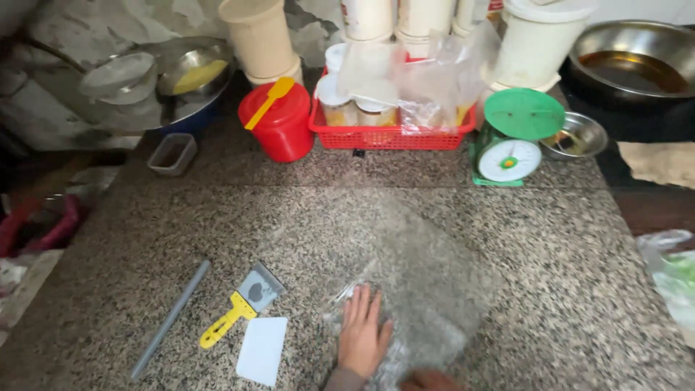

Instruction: Clearing a workspace and portioning dough from an industrial mixer

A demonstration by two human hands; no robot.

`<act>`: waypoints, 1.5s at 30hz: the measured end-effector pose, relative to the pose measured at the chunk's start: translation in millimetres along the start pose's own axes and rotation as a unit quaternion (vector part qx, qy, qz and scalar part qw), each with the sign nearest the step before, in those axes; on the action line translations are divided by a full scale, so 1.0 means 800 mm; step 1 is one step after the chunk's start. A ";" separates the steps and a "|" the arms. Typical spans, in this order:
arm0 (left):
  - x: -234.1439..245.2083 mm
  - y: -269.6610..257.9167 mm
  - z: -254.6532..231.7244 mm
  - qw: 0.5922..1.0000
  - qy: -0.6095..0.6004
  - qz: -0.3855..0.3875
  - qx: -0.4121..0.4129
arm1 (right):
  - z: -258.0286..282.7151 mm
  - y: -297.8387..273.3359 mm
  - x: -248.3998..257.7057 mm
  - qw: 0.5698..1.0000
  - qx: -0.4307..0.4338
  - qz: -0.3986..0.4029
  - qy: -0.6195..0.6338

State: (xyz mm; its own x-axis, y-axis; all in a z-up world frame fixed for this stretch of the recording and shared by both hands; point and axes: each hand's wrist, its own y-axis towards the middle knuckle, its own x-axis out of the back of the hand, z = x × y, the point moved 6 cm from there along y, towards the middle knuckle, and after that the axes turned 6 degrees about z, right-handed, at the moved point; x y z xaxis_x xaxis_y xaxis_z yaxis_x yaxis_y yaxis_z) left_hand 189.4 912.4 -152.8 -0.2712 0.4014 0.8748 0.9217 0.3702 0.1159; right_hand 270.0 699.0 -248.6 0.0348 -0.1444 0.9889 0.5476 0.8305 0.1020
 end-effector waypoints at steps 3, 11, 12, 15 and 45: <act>-0.049 -0.002 -0.022 0.982 0.172 -0.060 -0.053 | 0.000 0.002 0.107 0.957 -0.114 0.190 0.187; 0.033 -0.063 -0.069 0.963 -0.039 0.177 -0.200 | -0.163 0.070 0.106 0.955 -0.208 0.065 0.200; 0.038 -0.058 -0.051 0.978 -0.011 0.145 -0.146 | -0.169 0.073 0.104 0.955 -0.223 0.079 0.180; 0.057 -0.043 -0.006 0.990 0.039 0.134 0.003 | -0.166 0.083 0.111 0.976 -0.178 0.059 0.112; 0.346 0.064 -0.100 0.923 -0.339 -0.180 -0.038 | -0.121 0.101 0.399 0.960 -0.011 -0.042 0.278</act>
State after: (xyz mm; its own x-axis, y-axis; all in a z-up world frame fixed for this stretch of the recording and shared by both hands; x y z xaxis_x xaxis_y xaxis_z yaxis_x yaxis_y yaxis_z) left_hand 183.4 975.6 133.1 -0.6510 0.7053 0.2805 0.7479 0.5329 0.3958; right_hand 406.3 668.1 65.0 0.4274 -0.4799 0.7662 0.5860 0.7924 0.1695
